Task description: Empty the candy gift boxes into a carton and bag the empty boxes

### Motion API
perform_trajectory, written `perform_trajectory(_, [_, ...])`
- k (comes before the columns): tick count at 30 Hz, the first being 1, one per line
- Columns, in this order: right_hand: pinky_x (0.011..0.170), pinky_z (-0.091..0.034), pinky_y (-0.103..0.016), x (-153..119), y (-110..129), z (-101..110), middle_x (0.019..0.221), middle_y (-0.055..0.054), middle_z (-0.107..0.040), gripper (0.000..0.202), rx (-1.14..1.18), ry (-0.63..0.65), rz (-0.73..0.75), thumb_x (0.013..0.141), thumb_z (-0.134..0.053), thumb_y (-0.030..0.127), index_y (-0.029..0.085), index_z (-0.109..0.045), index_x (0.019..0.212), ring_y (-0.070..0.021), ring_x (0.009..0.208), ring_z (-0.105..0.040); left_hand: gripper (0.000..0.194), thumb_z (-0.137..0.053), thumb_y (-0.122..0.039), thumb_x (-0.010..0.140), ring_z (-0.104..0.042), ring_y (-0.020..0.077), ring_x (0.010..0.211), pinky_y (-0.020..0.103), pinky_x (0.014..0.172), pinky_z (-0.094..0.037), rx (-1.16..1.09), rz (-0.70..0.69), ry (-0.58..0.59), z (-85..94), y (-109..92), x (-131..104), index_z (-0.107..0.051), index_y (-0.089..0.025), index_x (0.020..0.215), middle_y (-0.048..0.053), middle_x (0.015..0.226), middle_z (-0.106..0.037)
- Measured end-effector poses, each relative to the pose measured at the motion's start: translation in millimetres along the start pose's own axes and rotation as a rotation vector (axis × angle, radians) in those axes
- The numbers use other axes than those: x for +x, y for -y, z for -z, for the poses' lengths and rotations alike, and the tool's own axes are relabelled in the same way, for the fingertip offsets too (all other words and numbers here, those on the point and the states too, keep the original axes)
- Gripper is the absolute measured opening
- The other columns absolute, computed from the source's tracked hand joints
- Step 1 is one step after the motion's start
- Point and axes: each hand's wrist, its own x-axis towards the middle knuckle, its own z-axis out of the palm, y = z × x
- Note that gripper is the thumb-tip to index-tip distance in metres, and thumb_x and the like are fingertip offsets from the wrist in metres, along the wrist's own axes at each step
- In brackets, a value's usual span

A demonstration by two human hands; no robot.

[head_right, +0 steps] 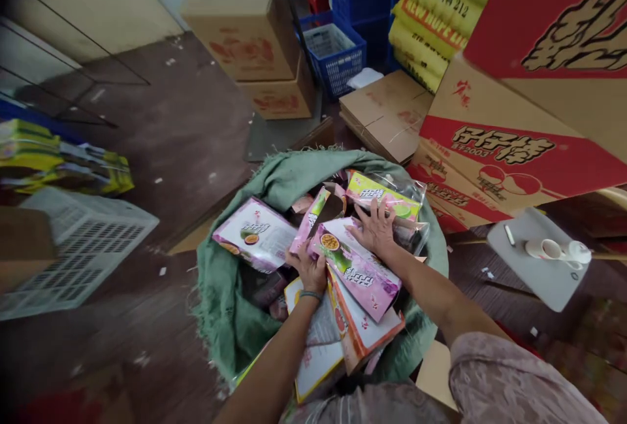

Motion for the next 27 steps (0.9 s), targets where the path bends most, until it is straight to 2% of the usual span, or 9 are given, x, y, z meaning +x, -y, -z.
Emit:
perform_trajectory(5, [0.119, -0.011, -0.067, 6.4, -5.0, -33.6, 0.171, -0.015, -0.035, 0.066, 0.003, 0.071, 0.054, 0.107, -0.035, 0.065, 0.033, -0.046, 0.163, -0.0460, 0.152, -0.023, 0.059, -0.060, -0.041, 0.087, -0.029, 0.0398, 0.151, 0.053, 0.131, -0.026, 0.066, 0.082, 0.015, -14.3, 9.9, -2.2, -0.058, -0.013, 0.138, 0.019, 0.159, -0.026])
perform_trajectory(9, [0.118, -0.012, -0.066, 17.1, -8.8, -52.0, 0.166, -0.017, -0.042, 0.063, 0.015, 0.124, 0.055, 0.109, -0.032, 0.060, 0.029, -0.051, 0.161, -0.0453, 0.151, -0.024, 0.053, -0.063, -0.039, 0.086, -0.034, 0.0375, 0.148, 0.048, 0.131, -0.027, 0.111, 0.102, 0.033, -28.5, 13.7, 4.3, -0.063, -0.013, 0.133, 0.017, 0.156, -0.030])
perform_trajectory(12, [0.117, -0.014, -0.066, 23.3, -8.8, -64.7, 0.164, -0.018, -0.045, 0.064, 0.038, 0.148, 0.050, 0.110, -0.028, 0.059, 0.027, -0.055, 0.158, -0.0452, 0.151, -0.025, 0.047, -0.062, -0.038, 0.087, -0.032, 0.0380, 0.150, 0.047, 0.132, -0.026, 0.118, 0.099, 0.005, -38.5, 20.9, 7.5, -0.068, -0.012, 0.126, 0.017, 0.153, -0.033])
perform_trajectory(15, [0.115, -0.017, -0.065, 27.2, -7.2, -78.5, 0.165, -0.017, -0.044, 0.065, 0.049, 0.183, 0.054, 0.109, -0.028, 0.061, 0.026, -0.058, 0.155, -0.0459, 0.151, -0.025, 0.046, -0.058, -0.037, 0.091, -0.031, 0.0382, 0.151, 0.047, 0.131, -0.027, 0.123, 0.118, 0.001, -46.6, 30.1, 6.5, -0.068, -0.010, 0.127, 0.018, 0.151, -0.031])
perform_trajectory(19, [0.115, -0.020, -0.063, 31.8, -6.7, -93.6, 0.170, -0.016, -0.037, 0.067, 0.042, 0.241, 0.057, 0.108, -0.031, 0.066, 0.025, -0.062, 0.151, -0.0477, 0.151, -0.025, 0.047, -0.055, -0.034, 0.095, -0.032, 0.0381, 0.152, 0.048, 0.131, -0.027, 0.176, 0.197, 0.057, -59.3, 39.2, 4.9, -0.064, -0.010, 0.134, 0.020, 0.156, -0.024])
perform_trajectory(22, [0.117, -0.021, -0.064, 35.9, -8.6, -102.3, 0.173, -0.015, -0.032, 0.068, 0.033, 0.266, 0.063, 0.108, -0.032, 0.067, 0.025, -0.060, 0.153, -0.0485, 0.153, -0.023, 0.046, -0.053, -0.032, 0.096, -0.029, 0.0393, 0.154, 0.049, 0.131, -0.027, 0.221, 0.255, 0.094, -72.2, 48.7, 6.3, -0.061, -0.010, 0.136, 0.020, 0.160, -0.021])
perform_trajectory(25, [0.117, -0.027, -0.063, 37.5, -7.8, -110.1, 0.173, -0.017, -0.032, 0.065, 0.035, 0.282, 0.076, 0.108, -0.035, 0.064, 0.024, -0.058, 0.154, -0.0468, 0.154, -0.025, 0.049, -0.058, -0.035, 0.095, -0.025, 0.0416, 0.155, 0.052, 0.130, -0.029, 0.211, 0.263, 0.074, -79.2, 65.2, 6.3, -0.059, -0.010, 0.137, 0.021, 0.160, -0.018])
perform_trajectory(27, [0.117, -0.030, -0.062, 36.3, -5.0, -112.0, 0.172, -0.020, -0.033, 0.063, 0.049, 0.268, 0.100, 0.108, -0.038, 0.062, 0.023, -0.058, 0.154, -0.0453, 0.154, -0.027, 0.049, -0.060, -0.036, 0.094, -0.027, 0.0419, 0.153, 0.054, 0.129, -0.031, 0.217, 0.246, 0.052, -78.0, 75.4, 5.0, -0.059, -0.011, 0.137, 0.021, 0.159, -0.017])
